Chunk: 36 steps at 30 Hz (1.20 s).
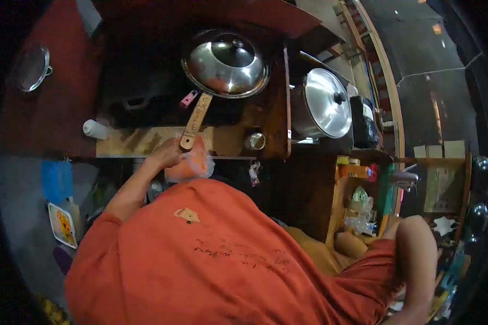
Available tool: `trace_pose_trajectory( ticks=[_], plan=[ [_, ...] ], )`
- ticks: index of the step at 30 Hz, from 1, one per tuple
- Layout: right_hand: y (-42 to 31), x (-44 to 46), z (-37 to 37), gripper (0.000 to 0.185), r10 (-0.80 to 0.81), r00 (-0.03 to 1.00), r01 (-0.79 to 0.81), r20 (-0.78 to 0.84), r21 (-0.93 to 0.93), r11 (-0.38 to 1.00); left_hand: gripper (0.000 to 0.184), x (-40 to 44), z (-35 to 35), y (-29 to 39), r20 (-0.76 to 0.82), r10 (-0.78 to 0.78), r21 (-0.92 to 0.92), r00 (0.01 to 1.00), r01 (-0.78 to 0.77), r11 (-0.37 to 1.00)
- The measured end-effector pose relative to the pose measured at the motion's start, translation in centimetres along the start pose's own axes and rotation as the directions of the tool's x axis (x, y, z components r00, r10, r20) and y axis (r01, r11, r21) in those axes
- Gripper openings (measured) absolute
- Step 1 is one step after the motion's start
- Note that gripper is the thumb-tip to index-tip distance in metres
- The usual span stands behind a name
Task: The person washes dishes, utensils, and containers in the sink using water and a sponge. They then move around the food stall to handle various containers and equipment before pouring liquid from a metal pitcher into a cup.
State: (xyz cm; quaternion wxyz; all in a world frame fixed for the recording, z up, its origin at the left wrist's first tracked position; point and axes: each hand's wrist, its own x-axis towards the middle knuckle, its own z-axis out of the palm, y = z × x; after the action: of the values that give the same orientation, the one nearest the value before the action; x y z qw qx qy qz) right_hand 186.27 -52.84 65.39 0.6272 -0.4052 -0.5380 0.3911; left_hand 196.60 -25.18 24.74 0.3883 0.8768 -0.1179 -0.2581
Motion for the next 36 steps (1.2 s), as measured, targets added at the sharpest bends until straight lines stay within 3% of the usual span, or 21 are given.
trace_pose_trajectory(
  ticks=[2,3,4,6,7,12,13,14,15,16,18,21,22,24,26,28,29,31,34,35,36],
  plan=[
    [0.3,0.5,-0.5,0.030,0.006,1.000,-0.006,0.030,0.016,1.000,0.018,-0.3,0.8,-4.3,0.032,0.152,0.171,0.988,-0.156,0.973],
    [0.5,0.6,-1.0,0.030,0.011,0.999,-0.011,0.043,0.018,1.000,0.016,-1.7,-0.2,-2.8,0.011,0.016,-0.002,1.000,-0.016,1.000],
    [0.4,0.7,-1.4,0.030,0.015,0.999,-0.016,0.048,0.014,1.000,0.016,-2.6,-0.9,-2.9,-0.004,0.002,-0.004,1.000,-0.002,1.000],
    [0.7,0.7,-1.7,0.031,0.019,0.997,-0.018,0.069,-0.007,1.000,0.015,-4.2,-2.6,-3.2,-0.052,0.260,0.094,0.964,-0.254,0.963],
    [0.9,0.7,-1.9,0.031,0.023,0.997,-0.022,0.079,-0.020,1.000,0.013,-5.1,-5.0,-0.9,0.063,0.156,0.138,0.986,-0.163,0.977],
    [2.0,0.1,-2.7,0.030,0.060,0.991,-0.011,0.116,-0.383,0.924,0.011,-8.4,-12.4,1.2,-0.115,0.226,0.200,0.967,-0.200,0.959],
    [2.6,-1.2,-2.6,0.016,0.115,0.981,0.023,0.159,-0.676,0.737,0.011,-8.9,-14.5,2.2,-0.132,0.181,0.230,0.975,-0.148,0.962],
    [3.5,-2.2,-3.7,0.007,0.109,0.984,0.054,0.144,-0.813,0.580,0.013,-9.6,-16.7,3.5,-0.141,0.154,0.197,0.978,-0.125,0.973],
    [4.3,-3.2,-4.8,0.003,0.104,0.986,0.078,0.129,-0.914,0.398,0.014,-9.9,-18.3,4.3,-0.220,0.196,0.343,0.955,-0.112,0.933],
    [5.2,-3.6,-6.8,0.007,0.021,0.996,0.073,0.085,-0.940,0.332,0.014,-9.9,-19.8,4.1,-0.296,0.213,0.279,0.931,-0.129,0.952],
    [5.7,-4.2,-6.7,0.014,0.013,0.996,0.078,0.087,-0.936,0.344,0.014,-9.5,-23.1,4.8,-0.378,0.337,0.399,0.862,-0.177,0.900],
    [6.3,-5.1,-6.1,0.018,0.034,0.999,-0.003,0.024,-0.782,0.623,0.015,-7.5,-26.6,5.7,-0.431,0.326,0.494,0.841,-0.082,0.866],
    [6.2,-5.9,-6.3,0.018,0.026,0.999,0.006,0.029,-0.782,0.623,0.014,-6.3,-27.7,4.9,-0.420,0.321,0.536,0.849,-0.053,0.842],
    [7.1,-8.2,-7.1,0.020,0.257,0.920,-0.371,-0.297,-0.439,0.818,0.014,-4.0,-29.2,3.5,-0.419,0.309,0.579,0.854,-0.011,0.815],
    [9.0,-9.9,-8.2,0.015,0.261,0.795,-0.558,-0.548,-0.491,0.669,0.014,-2.3,-30.0,3.6,-0.423,0.200,0.635,0.884,0.131,0.761],
    [13.6,-13.7,-7.7,0.009,0.468,0.558,-0.549,-0.685,0.118,0.828,0.014,-0.1,-30.3,1.6,-0.477,0.153,0.604,0.865,0.197,0.772],
    [15.6,-15.3,-7.7,0.009,0.472,0.580,-0.547,-0.664,0.112,0.830,0.016,1.6,-30.4,-0.2,-0.517,0.080,0.562,0.852,0.267,0.782],
    [19.1,-17.7,-7.9,0.012,0.681,0.322,-0.656,-0.658,0.363,0.661,0.022,2.3,-29.3,-1.8,-0.602,-0.047,0.384,0.797,0.341,0.858],
    [22.2,-20.1,-6.5,0.013,0.695,0.276,-0.861,-0.664,0.150,0.485,0.048,1.8,-26.8,-2.6,-0.665,-0.038,0.353,0.746,0.359,0.864],
    [22.6,-20.4,-6.1,0.014,0.706,0.258,-0.856,-0.660,0.183,0.484,0.048,1.2,-26.0,-2.9,-0.682,-0.062,0.337,0.728,0.389,0.857],
    [22.9,-20.6,-5.6,0.015,0.719,0.238,-0.851,-0.653,0.217,0.478,0.046,0.3,-24.9,-3.4,-0.775,0.147,0.401,0.615,0.298,0.866]
  ],
)
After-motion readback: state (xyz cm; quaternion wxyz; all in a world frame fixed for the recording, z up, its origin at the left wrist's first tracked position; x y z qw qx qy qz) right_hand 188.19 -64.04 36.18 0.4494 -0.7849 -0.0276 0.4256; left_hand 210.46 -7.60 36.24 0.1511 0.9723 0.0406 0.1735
